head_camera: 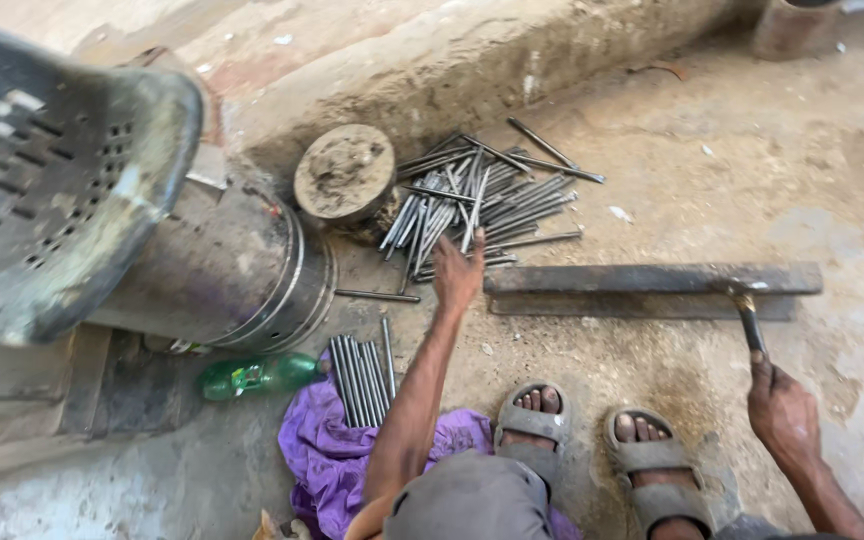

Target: The person repeatedly hammers metal rods on a wooden block to flatten or shape their ends. They pick up rods from a pile, place them on the block, strike them with a hammer, and set them aside.

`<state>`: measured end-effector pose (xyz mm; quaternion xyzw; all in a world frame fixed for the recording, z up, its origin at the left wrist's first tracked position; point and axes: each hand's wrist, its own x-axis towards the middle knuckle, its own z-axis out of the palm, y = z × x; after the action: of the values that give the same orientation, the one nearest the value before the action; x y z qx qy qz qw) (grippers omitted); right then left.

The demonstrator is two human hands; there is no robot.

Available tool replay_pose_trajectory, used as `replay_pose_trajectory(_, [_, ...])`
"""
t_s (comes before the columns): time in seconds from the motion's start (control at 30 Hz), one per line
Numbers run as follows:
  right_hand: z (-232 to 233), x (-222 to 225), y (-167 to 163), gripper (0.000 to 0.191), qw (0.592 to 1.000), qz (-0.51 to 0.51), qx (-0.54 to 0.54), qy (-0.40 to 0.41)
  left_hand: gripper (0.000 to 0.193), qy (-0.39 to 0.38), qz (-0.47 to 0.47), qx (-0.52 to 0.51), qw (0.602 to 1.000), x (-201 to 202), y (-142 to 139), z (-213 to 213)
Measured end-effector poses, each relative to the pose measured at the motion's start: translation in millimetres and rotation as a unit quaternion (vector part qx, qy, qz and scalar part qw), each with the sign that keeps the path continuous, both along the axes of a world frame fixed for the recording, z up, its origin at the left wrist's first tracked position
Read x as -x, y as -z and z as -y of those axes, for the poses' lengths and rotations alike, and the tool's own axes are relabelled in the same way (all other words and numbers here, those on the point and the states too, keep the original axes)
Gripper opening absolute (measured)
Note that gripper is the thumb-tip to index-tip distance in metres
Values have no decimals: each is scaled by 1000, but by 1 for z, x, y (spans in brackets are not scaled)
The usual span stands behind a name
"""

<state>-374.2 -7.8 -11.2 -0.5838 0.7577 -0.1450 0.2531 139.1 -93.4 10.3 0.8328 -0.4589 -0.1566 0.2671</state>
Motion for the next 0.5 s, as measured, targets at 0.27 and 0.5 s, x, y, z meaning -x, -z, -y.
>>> replay_pose_trajectory(0.27, [-1, 3, 22, 76, 999, -1, 51, -15, 57, -89, 53, 6, 995, -76, 11, -145])
replay_pose_trajectory(0.5, [-5, 5, 24, 81, 999, -17, 23, -18, 60, -98, 158, -207, 961, -74, 24, -298])
